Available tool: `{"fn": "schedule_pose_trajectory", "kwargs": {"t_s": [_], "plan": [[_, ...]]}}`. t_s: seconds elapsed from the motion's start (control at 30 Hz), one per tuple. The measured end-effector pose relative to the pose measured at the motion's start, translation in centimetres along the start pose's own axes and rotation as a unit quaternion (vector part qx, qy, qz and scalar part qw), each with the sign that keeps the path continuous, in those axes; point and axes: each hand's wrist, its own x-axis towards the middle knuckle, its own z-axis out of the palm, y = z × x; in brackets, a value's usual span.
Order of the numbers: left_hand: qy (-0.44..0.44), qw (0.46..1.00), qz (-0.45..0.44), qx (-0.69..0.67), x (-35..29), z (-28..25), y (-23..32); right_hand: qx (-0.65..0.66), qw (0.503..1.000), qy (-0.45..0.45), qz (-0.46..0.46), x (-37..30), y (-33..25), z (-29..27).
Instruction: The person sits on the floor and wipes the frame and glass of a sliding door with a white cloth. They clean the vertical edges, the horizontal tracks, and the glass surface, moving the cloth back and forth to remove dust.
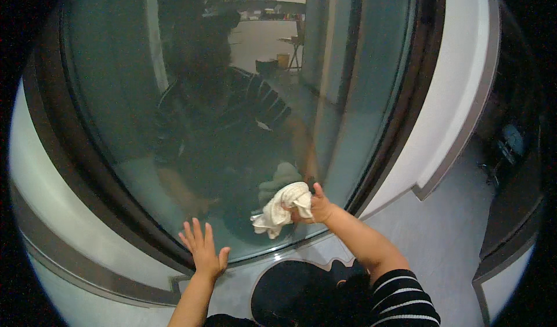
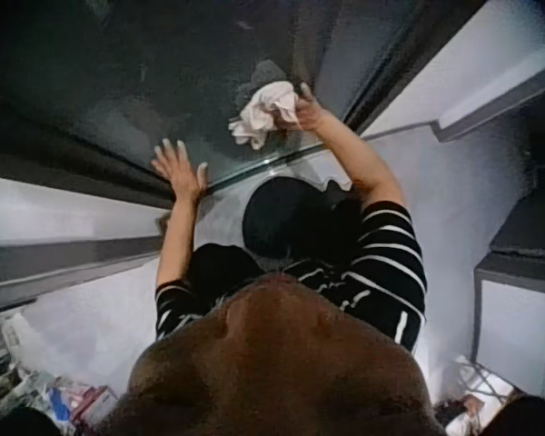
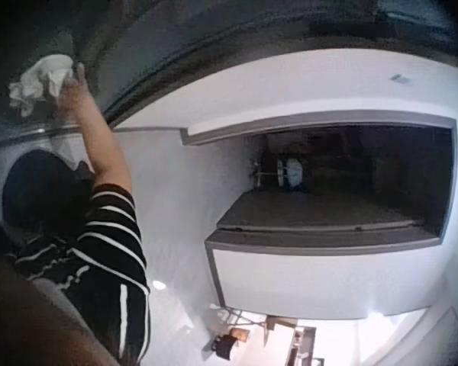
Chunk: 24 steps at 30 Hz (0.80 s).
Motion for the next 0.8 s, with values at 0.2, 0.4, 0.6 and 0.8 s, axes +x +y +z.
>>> {"fn": "schedule_pose_trajectory", "kwargs": {"t_s": [0.2, 0.4, 0.6, 0.8], "plan": [[-0.034, 0.999, -0.028, 0.001, -0.8, -2.4, -1.3, -0.104, 0.975, 0.117, 0.157, 12.5, 18.2, -9.2], [-0.011, 1.0, 0.015, 0.023, -0.9, -1.1, -1.4, -0.139, 0.853, 0.314, 0.392, 14.8, 28.4, -16.0], [-0.023, 1.0, 0.006, -0.017, -1.5, -0.3, -1.3, -0.049, 0.924, 0.189, 0.328, 3.8, 6.1, -4.7], [-0.068, 0.998, -0.005, -0.004, -1.7, -0.3, -1.2, -0.019, 0.902, 0.203, 0.379, 3.1, 3.7, -3.8]]}}
